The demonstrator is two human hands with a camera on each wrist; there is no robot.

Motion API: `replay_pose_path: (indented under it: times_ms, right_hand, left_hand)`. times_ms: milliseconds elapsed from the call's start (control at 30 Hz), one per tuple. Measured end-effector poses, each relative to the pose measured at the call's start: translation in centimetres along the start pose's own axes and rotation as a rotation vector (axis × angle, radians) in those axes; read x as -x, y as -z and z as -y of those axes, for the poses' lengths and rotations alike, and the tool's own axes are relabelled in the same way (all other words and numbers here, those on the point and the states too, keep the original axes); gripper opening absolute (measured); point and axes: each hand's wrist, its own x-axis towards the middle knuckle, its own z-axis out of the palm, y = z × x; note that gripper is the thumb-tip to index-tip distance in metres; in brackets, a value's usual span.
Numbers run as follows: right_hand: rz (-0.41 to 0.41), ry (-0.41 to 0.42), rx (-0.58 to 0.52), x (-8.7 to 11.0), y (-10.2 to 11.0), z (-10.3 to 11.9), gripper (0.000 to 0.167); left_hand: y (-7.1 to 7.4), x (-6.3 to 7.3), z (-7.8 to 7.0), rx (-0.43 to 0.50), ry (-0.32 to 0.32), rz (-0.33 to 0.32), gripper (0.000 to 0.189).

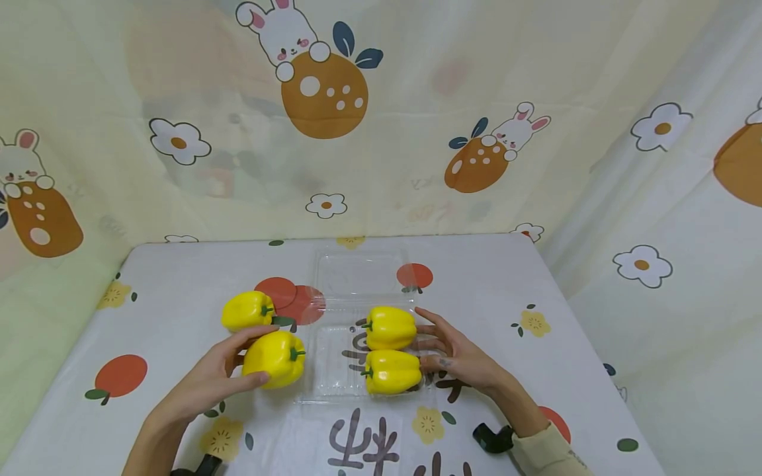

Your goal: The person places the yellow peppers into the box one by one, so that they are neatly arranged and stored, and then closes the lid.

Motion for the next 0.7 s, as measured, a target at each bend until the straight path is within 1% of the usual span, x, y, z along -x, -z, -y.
replay_pose_path:
  times_ms: [167,333,433,567,700]
  right_hand:
    - [-0.004,-0.001,0.000,0.0,0.0,-0.1,0.090]
    - [-0.005,-0.006,-0.002,0.0,0.0,-0.1,0.090]
    - [-0.004,0.000,-0.002,0.1,0.1,0.0,0.091]
    - [0.002,0.002,-0.003,0.0,0.1,-0.1,0.091]
    - [0.003,0.000,-0.005,0.0,0.0,-0.2,0.090]
  left_hand:
    - [-0.6,-0.5,-0.7,0.008,0.005,0.019,0.062]
    - [-1.5,-1.1,-1.3,-0.030,0.024,0.018,0.064]
    - [-1.9,-1.5,-1.5,-0.029,0.012,0.020,0.064]
    - [-2.6,-1.8,-1.4,-0.011,-0.012,0.043,0.063]
    - [-3.1,-2.0,-1.5,-0.013,-0.020,0.061,0.063]
